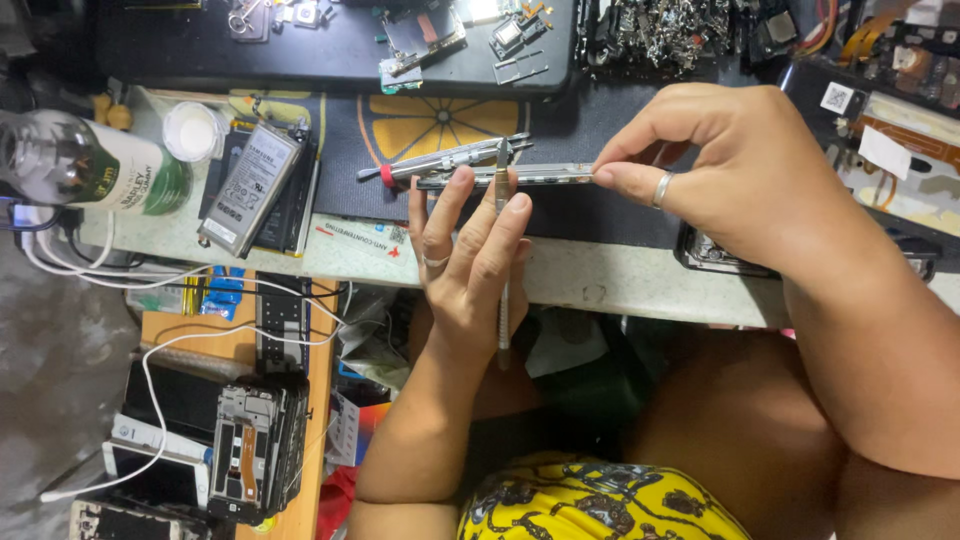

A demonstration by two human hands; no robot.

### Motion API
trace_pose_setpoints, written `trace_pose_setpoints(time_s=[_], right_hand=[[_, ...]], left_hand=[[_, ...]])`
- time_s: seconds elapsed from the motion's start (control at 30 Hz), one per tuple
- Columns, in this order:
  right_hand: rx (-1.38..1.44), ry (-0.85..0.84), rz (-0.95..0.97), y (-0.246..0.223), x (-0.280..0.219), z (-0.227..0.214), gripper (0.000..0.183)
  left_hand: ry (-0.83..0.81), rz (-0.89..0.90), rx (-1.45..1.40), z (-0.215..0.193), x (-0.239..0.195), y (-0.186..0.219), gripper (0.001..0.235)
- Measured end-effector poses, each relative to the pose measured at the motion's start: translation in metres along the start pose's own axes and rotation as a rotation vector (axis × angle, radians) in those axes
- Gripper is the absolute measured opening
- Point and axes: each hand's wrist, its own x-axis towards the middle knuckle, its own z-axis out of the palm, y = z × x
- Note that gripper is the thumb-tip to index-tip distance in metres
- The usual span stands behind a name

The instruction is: The person uses a metal spudger to pry and lift internal components and adhesive strips inside a disassembled smartphone chassis. They repeatedly lift and reposition small parts and adhesive pieces while working at a cluttered electronics repair bench.

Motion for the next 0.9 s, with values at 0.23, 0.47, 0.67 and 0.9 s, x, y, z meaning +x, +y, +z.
trace_pose_setpoints(time_s=[0.23,0.47,0.67,0.9], right_hand=[[-0.006,-0.075,0.102,-0.003,0.007,-0.004,0.015],[-0.024,-0.122,0.145,-0.004,0.012,-0.007,0.015],[-0.002,-0.14,0.15,-0.004,0.015,-0.009,0.015],[0.052,-0.165,0.147,-0.002,0.018,-0.01,0.015]], left_hand=[[0.006,0.014,0.006,0.002,-0.001,-0.002,0.027],[-0.011,-0.001,0.01,0.002,-0.002,-0.003,0.027],[-0.027,-0.009,0.015,0.002,-0.003,-0.003,0.029],[-0.018,-0.001,0.018,0.003,-0.003,-0.004,0.028]])
